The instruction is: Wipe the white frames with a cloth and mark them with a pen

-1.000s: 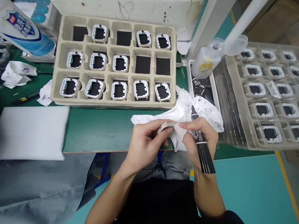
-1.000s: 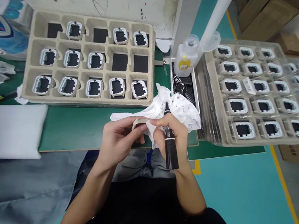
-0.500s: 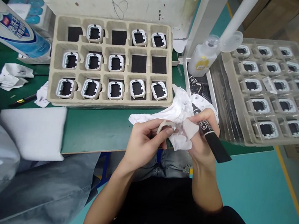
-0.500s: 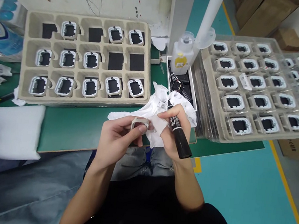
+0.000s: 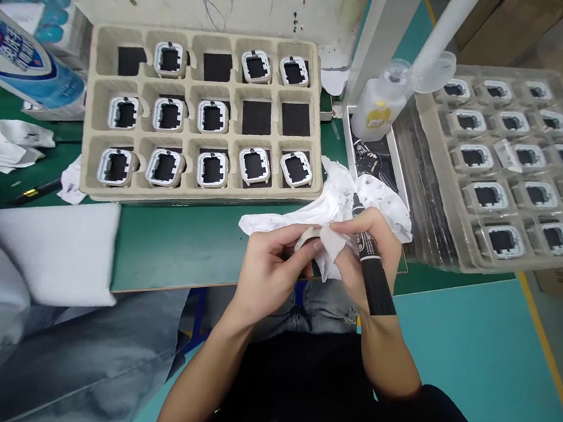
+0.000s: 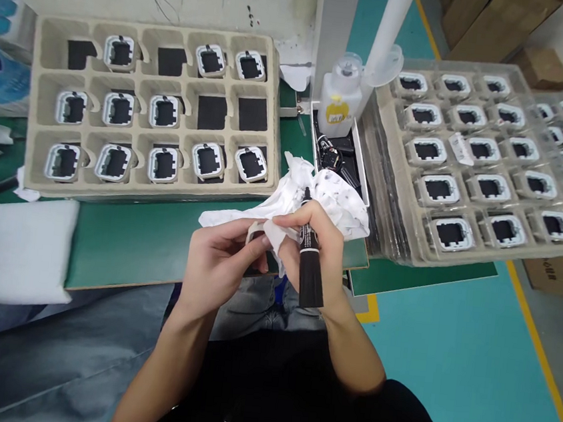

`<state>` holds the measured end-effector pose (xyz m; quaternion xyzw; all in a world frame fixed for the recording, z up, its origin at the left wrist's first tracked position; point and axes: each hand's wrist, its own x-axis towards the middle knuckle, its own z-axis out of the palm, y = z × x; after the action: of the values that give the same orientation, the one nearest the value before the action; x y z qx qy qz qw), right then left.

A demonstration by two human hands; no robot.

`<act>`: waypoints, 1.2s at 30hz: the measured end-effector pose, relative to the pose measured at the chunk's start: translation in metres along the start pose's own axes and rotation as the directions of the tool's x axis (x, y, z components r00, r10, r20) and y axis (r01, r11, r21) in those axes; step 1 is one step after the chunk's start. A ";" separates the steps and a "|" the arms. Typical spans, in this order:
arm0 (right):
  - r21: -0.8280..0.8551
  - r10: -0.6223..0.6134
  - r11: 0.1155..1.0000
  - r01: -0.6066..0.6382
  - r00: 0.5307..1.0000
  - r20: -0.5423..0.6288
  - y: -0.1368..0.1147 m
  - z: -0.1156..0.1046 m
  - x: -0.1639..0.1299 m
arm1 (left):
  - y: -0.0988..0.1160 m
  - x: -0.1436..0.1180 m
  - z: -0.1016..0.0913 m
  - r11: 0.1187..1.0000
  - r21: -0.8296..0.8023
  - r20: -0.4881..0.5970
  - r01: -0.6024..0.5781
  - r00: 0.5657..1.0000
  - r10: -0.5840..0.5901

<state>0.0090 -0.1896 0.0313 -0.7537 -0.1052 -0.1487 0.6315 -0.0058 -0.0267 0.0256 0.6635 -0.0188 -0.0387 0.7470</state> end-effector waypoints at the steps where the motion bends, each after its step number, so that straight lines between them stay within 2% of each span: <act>1: -0.013 -0.001 1.000 0.001 1.000 -0.004 0.000 0.000 0.000 | 0.000 0.000 0.000 1.000 0.011 -0.014 -0.003 1.000 0.003; 5: -0.023 -0.036 0.999 0.035 0.999 -0.036 0.001 -0.001 0.000 | 0.000 -0.002 0.000 0.999 0.033 -0.070 -0.029 0.997 0.031; 11: -0.017 -0.022 1.000 0.022 1.000 -0.014 0.001 0.000 -0.001 | -0.002 -0.002 0.001 0.997 0.064 -0.057 -0.036 0.998 0.040; 27: -0.017 -0.122 0.992 0.122 0.992 0.017 0.005 -0.001 0.000 | -0.005 -0.003 0.001 0.990 0.100 -0.078 -0.100 0.991 0.108; 36: 0.010 -0.072 0.997 0.072 0.996 0.047 0.003 -0.003 0.003 | -0.008 -0.003 0.001 0.990 0.094 -0.112 -0.102 0.987 0.112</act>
<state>0.0123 -0.1929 0.0298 -0.7501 -0.1477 -0.1531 0.6262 -0.0093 -0.0286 0.0183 0.6948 -0.0123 0.0413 0.7180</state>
